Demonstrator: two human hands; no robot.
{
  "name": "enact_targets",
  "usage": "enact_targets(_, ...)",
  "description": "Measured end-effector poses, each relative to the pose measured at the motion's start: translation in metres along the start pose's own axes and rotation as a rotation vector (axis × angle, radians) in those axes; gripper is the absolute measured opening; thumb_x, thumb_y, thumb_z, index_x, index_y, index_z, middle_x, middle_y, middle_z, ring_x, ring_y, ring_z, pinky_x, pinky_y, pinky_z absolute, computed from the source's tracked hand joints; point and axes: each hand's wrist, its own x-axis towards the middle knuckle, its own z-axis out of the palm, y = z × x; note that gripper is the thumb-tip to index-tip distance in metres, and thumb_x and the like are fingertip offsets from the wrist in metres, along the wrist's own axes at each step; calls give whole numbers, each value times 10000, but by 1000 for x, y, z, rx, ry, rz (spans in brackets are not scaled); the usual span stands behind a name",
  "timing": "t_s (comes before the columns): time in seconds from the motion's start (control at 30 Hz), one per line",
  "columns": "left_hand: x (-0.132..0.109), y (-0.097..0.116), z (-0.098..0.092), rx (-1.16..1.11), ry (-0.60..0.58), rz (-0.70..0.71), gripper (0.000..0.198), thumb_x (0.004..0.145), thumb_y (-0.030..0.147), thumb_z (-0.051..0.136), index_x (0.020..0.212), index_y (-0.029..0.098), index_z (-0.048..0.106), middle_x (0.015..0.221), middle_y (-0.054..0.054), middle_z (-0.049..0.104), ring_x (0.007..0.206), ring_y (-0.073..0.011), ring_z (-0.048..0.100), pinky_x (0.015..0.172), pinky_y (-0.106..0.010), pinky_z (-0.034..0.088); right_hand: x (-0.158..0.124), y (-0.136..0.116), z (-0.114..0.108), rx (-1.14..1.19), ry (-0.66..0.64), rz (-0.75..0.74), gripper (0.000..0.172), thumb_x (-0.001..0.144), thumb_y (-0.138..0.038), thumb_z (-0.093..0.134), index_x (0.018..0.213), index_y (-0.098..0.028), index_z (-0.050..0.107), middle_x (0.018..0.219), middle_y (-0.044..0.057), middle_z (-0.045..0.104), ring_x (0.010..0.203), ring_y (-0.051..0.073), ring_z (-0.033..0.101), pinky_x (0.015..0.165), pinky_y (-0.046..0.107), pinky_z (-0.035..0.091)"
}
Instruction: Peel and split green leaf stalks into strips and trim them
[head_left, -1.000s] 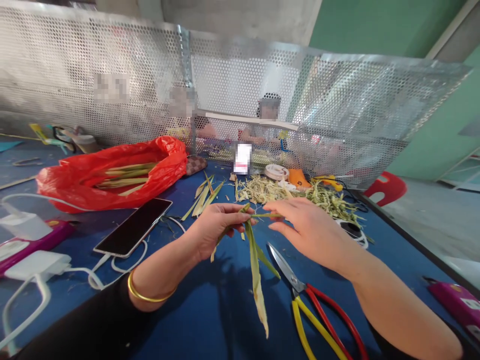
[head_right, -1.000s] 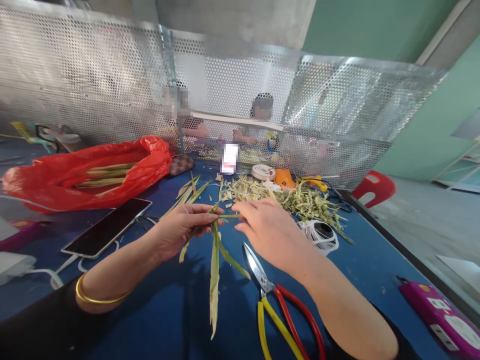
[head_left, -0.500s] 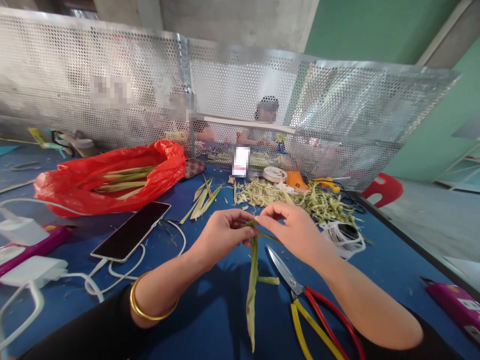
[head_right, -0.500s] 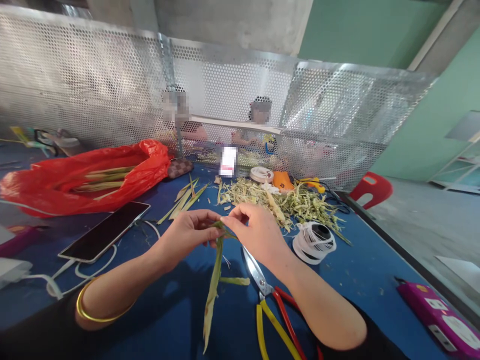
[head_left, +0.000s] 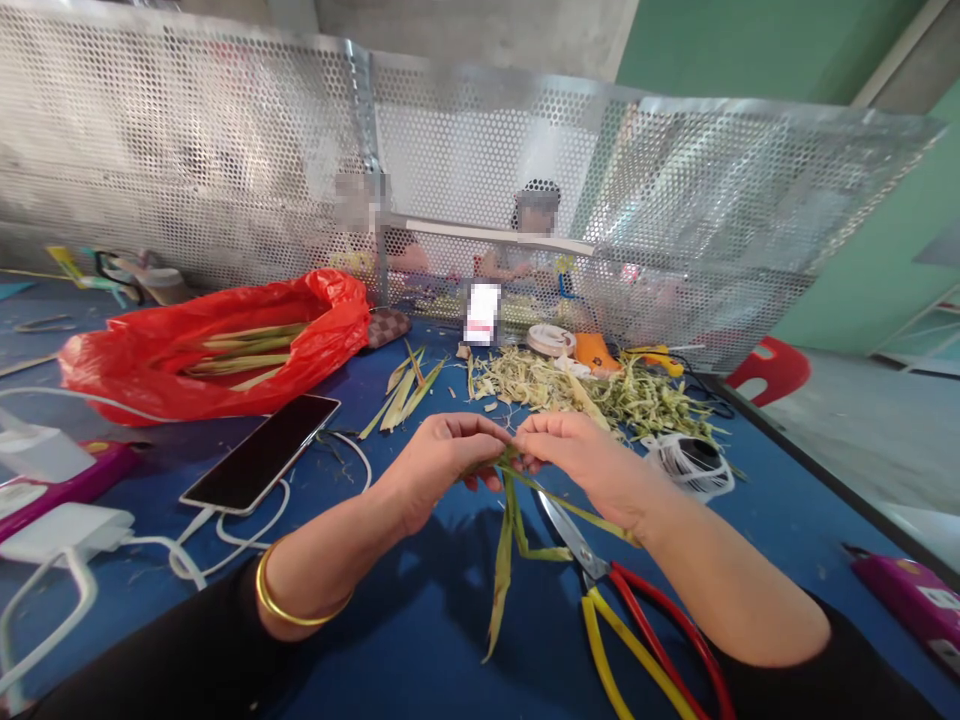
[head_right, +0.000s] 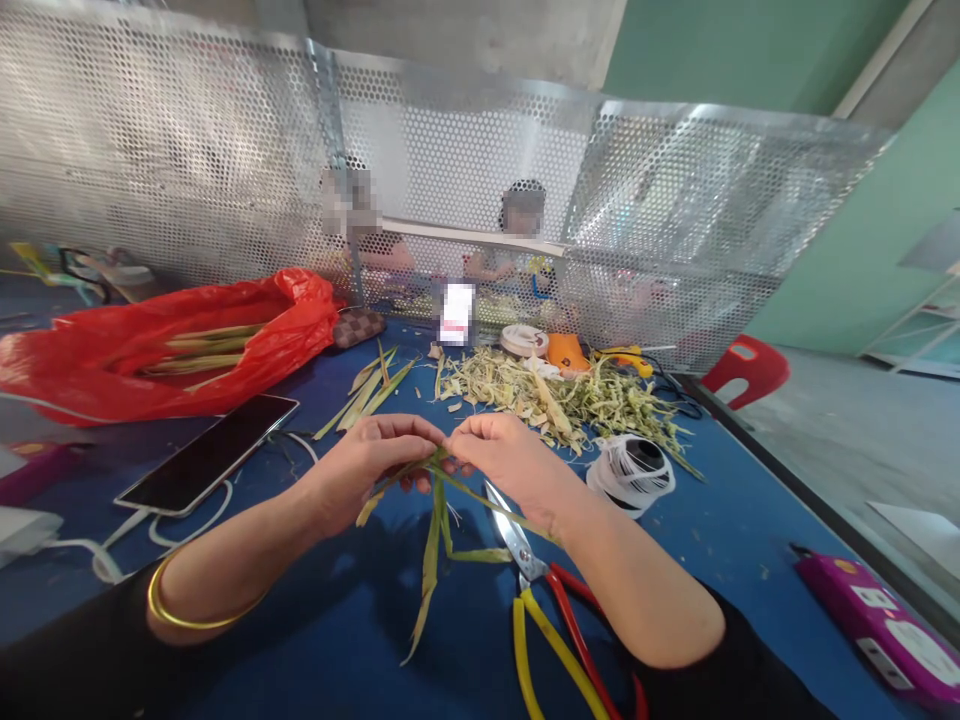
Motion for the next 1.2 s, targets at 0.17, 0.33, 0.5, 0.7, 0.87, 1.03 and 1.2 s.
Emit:
enact_targets(0.17, -1, 3, 1, -37, -1, -12, 116, 685, 216, 599, 765, 155, 657, 722, -51, 712, 474, -94, 571, 475, -222, 354, 2, 0, 3, 113, 112, -51, 120, 750, -213, 566, 638, -172, 579, 621, -20, 557, 638, 122, 490, 670, 288, 370)
enact_targets(0.33, -2, 5, 0, -54, 3, -9, 131, 683, 211, 594, 774, 140, 654, 718, -54, 702, 473, -89, 565, 472, -217, 364, 1, -1, 5, 74, 122, -86, 116, 761, -231, 557, 665, -175, 590, 633, -27, 575, 660, 120, 495, 677, 280, 363)
enact_targets(0.5, -1, 5, 2, -71, 72, -12, 112, 661, 189, 599, 748, 150, 658, 609, -6, 649, 467, -96, 566, 516, -233, 428, -1, -2, 6, -71, 149, -54, 121, 731, -290, 609, 685, -178, 611, 642, -20, 575, 609, 123, 470, 594, 271, 347)
enact_targets(0.7, -1, 2, 1, -58, 2, -30, 114, 668, 195, 596, 757, 158, 657, 669, -30, 680, 497, -104, 578, 529, -240, 441, 3, 0, 7, 158, 62, 9, 105, 684, -209, 556, 585, -180, 572, 575, -14, 548, 591, 125, 473, 607, 272, 374)
enact_targets(0.87, 0, 0, 0, -71, -22, -27, 115, 680, 210, 603, 756, 150, 666, 678, -45, 684, 538, -112, 575, 540, -240, 439, 7, 9, 5, 364, 27, 84, 138, 700, -219, 561, 567, -188, 544, 578, -3, 519, 556, 123, 464, 580, 272, 406)
enact_targets(1.03, 2, -2, -2, -98, -38, -66, 153, 672, 263, 695, 773, 151, 671, 711, -46, 697, 537, -99, 556, 539, -234, 424, 8, 10, 5, 377, 74, 77, 165, 721, -248, 591, 572, -179, 567, 592, 5, 517, 565, 122, 479, 614, 282, 430)
enact_targets(1.2, 2, -2, -2, -32, -65, -108, 174, 667, 275, 728, 782, 151, 686, 759, -52, 716, 564, -93, 567, 552, -221, 409, 8, 10, 5, 327, 66, 77, 192, 731, -275, 588, 566, -186, 548, 585, 5, 510, 572, 132, 490, 618, 293, 444)
